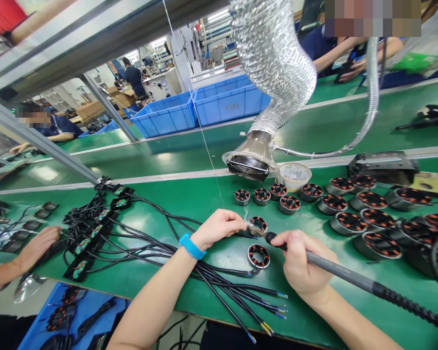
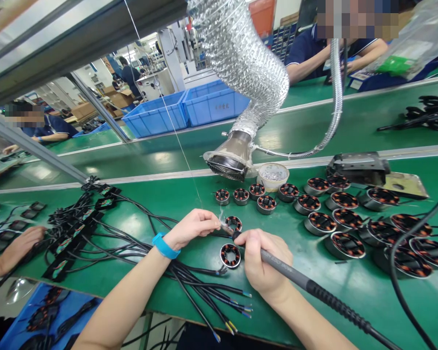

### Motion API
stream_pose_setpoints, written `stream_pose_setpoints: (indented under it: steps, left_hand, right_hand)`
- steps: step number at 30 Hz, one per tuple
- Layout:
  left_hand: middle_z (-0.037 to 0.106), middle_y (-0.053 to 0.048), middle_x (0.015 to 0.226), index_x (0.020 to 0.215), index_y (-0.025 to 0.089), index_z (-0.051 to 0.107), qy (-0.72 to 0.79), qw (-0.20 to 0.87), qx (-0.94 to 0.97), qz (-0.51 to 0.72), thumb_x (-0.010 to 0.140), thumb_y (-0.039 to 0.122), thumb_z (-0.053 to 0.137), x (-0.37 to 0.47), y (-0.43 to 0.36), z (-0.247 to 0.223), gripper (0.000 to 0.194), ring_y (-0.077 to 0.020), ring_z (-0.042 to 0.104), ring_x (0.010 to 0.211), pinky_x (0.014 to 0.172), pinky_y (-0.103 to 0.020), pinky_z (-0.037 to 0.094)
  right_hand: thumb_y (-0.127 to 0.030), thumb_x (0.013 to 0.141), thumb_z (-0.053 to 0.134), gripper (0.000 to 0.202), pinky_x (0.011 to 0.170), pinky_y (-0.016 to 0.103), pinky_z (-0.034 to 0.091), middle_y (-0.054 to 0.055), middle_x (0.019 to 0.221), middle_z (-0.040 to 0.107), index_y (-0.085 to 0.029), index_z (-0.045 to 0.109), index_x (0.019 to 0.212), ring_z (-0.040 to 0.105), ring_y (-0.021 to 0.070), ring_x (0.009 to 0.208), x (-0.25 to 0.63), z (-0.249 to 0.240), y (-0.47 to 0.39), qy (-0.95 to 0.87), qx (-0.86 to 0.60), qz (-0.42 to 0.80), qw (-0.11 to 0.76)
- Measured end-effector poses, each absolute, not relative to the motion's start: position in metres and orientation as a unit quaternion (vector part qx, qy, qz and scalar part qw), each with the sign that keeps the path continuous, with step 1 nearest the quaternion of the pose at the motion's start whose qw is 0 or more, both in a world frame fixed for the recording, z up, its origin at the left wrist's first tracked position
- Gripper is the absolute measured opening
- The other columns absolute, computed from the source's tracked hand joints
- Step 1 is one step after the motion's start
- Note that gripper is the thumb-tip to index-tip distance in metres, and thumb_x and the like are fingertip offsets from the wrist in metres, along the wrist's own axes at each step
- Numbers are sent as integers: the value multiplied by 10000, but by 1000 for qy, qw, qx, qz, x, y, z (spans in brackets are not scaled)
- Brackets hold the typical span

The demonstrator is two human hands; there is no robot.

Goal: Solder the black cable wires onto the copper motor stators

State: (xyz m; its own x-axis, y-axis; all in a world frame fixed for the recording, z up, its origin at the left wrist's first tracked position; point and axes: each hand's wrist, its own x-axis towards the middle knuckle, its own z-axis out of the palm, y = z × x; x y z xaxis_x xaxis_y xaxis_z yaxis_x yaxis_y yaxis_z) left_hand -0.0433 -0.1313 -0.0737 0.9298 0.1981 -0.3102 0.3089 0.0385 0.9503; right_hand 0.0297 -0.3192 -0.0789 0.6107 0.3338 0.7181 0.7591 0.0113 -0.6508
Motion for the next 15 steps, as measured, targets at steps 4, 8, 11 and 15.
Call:
stream_pose_setpoints:
  steps: [4, 8, 11, 15]
  left_hand:
    - [461, 49, 543, 741, 110, 658, 184, 692, 697, -39, 740, 379, 692, -44, -130, -74, 271, -50, 323, 477, 464, -240, 167]
    - [458, 47, 539, 734, 110, 658, 190, 693, 694, -41, 727, 386, 700, -43, -131, -74, 279, -52, 324, 483, 467, -238, 171]
    - [450, 51, 530, 731, 113, 658, 191, 694, 693, -41, 719, 397, 703, -43, -132, -74, 288, -50, 314, 480, 471, -237, 164]
    - [455, 48, 533, 728, 113, 658, 187, 693, 695, -37, 719, 408, 701, -43, -132, -75, 298, -51, 318, 486, 476, -236, 166]
  right_hand:
    - [-218, 1003, 435, 362, 614, 249, 452, -34, 640, 632, -209, 656, 717, 598, 101, 574, 32, -84, -320, -353, -696, -171, 601]
    - [-251, 1012, 432, 376, 619, 262, 450, -25, 655, 643, -209, 663, 718, 602, 111, 583, 34, -86, -320, -335, -699, -167, 609]
    - [-243, 1009, 437, 367, 626, 260, 452, -28, 663, 648, -211, 663, 722, 604, 110, 590, 34, -86, -320, -340, -700, -171, 605]
    - [-231, 1008, 437, 352, 627, 255, 450, -28, 672, 647, -214, 661, 735, 606, 108, 603, 34, -86, -320, -345, -700, -179, 599]
